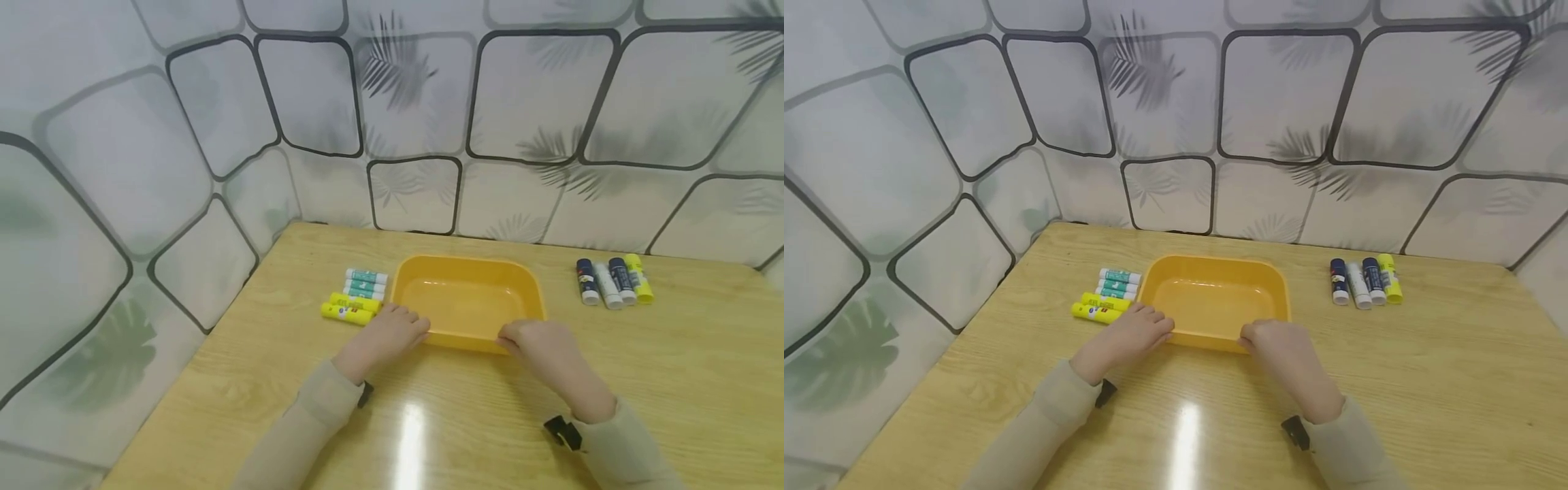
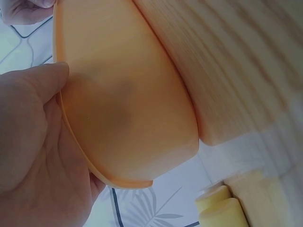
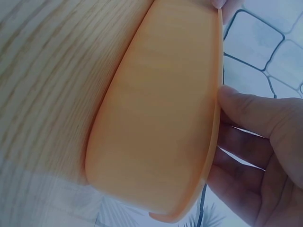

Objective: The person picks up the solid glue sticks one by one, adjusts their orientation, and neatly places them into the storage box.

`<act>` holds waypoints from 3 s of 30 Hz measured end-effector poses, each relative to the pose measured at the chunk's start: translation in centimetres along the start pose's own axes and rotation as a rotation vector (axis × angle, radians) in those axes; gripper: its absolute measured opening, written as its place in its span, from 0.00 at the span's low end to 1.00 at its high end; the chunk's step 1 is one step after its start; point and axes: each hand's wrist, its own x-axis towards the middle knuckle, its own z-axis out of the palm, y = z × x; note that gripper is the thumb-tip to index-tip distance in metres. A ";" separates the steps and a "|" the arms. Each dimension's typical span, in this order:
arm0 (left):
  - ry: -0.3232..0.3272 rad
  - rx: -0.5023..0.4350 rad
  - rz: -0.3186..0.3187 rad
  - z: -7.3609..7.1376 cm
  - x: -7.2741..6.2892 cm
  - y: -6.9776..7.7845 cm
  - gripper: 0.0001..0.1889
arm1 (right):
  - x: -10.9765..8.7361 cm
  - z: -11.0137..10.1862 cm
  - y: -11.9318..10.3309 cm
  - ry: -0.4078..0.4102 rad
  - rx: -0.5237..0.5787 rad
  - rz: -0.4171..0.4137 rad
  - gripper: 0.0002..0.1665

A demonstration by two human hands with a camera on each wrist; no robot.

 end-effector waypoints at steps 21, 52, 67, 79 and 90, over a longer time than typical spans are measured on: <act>0.013 -0.047 0.008 -0.1 0.0 0.5 0.10 | -0.2 -0.4 0.1 -0.109 0.069 0.056 0.10; 0.008 -0.064 0.004 -0.2 0.5 1.0 0.09 | 0.1 -1.6 0.6 -0.205 0.140 0.094 0.11; -0.011 -0.073 0.007 -0.5 0.6 1.2 0.10 | -0.6 -4.1 3.1 -0.027 0.198 0.163 0.08; -0.004 -0.060 0.019 -0.3 0.5 1.1 0.11 | -0.3 -5.2 6.2 0.171 0.184 0.245 0.07; -0.010 -0.041 0.015 -0.2 0.6 0.9 0.11 | 0.9 -5.1 9.8 0.050 0.142 0.342 0.11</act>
